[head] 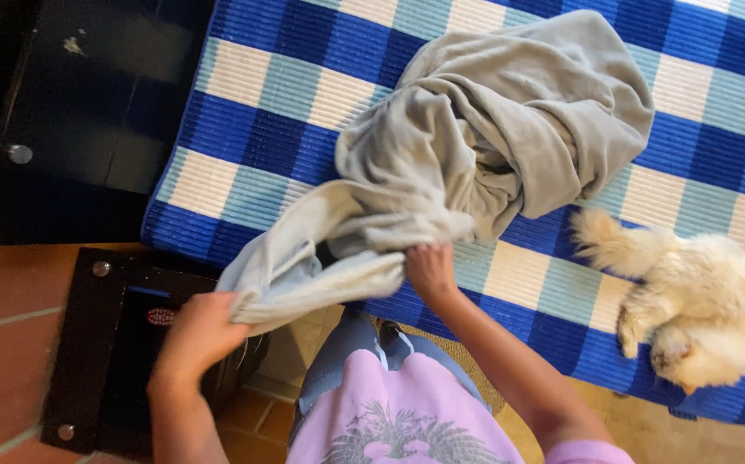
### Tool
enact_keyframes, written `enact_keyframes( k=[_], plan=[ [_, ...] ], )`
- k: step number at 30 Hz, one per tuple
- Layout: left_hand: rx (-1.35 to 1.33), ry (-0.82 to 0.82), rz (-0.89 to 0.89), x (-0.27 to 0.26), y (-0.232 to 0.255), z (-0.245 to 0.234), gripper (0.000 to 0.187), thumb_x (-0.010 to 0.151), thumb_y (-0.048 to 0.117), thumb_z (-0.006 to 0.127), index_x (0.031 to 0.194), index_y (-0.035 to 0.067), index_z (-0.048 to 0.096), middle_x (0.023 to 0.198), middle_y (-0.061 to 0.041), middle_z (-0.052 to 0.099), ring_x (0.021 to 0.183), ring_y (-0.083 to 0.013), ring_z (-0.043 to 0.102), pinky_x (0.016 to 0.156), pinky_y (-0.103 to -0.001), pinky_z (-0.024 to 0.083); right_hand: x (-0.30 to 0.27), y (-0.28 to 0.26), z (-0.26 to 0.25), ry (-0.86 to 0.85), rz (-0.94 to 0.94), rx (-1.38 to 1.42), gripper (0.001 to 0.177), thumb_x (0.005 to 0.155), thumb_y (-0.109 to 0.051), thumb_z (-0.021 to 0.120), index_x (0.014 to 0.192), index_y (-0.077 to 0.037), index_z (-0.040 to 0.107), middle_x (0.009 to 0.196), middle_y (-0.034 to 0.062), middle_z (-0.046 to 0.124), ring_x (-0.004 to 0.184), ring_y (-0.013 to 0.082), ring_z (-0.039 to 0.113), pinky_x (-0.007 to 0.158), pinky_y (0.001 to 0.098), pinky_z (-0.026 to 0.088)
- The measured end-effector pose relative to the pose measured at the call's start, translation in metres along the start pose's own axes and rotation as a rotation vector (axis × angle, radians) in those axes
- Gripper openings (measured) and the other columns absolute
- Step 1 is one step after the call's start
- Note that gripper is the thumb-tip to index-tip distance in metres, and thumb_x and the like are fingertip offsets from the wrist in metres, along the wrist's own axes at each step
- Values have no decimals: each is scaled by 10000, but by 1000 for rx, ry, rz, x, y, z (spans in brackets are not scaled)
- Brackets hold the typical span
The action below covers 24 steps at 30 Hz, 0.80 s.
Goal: The person folds a light gray blanket on a blue and white checkered mat. They repeatedly unfold and refold sections of the blanket, adjusting its position while a white cat rests nearby.
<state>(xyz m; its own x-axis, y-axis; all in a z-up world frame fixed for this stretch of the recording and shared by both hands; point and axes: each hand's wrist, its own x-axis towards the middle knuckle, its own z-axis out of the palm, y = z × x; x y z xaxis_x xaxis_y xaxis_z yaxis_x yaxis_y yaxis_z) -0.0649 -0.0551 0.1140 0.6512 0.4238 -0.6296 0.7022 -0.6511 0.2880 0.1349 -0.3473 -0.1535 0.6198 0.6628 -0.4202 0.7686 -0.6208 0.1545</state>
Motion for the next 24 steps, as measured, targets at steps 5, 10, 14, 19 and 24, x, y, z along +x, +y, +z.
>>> enact_keyframes(
  k=[5,10,14,19,24],
  plan=[
    [-106,-405,187,12,66,8,862,765,476,841,1526,201,546,1360,-312,674,1305,-525,612,1125,-605,474,-48,-35,-6,283,-51,63,204,715,-176,668,594,-341,680,530,-78,612,540,202,663,482,405,439],
    [-299,-297,253,80,130,66,935,791,659,754,1590,267,468,1453,-257,615,1385,-447,558,1190,-543,438,-88,-98,-91,311,-349,78,195,780,-69,659,700,-225,743,658,-19,673,594,219,658,480,408,428],
    [104,-256,277,163,120,166,721,791,620,746,1344,186,586,1286,-180,720,1261,-386,666,1077,-536,518,-96,-106,-75,298,-323,27,157,721,-80,674,685,-226,715,635,7,642,576,225,639,439,390,402],
    [-67,68,-150,182,96,86,345,894,230,655,1195,99,761,1079,-169,789,1130,-386,740,967,-529,589,-95,-70,-30,75,-204,81,187,736,-105,713,623,-247,758,539,-64,615,552,171,671,427,393,500],
    [-352,1224,-11,167,-20,58,265,915,266,876,1128,156,761,986,-88,774,972,-368,743,866,-427,575,-93,-34,-15,-23,-92,143,129,707,-137,722,635,-230,777,545,-31,664,564,214,716,454,424,554]
  ],
)
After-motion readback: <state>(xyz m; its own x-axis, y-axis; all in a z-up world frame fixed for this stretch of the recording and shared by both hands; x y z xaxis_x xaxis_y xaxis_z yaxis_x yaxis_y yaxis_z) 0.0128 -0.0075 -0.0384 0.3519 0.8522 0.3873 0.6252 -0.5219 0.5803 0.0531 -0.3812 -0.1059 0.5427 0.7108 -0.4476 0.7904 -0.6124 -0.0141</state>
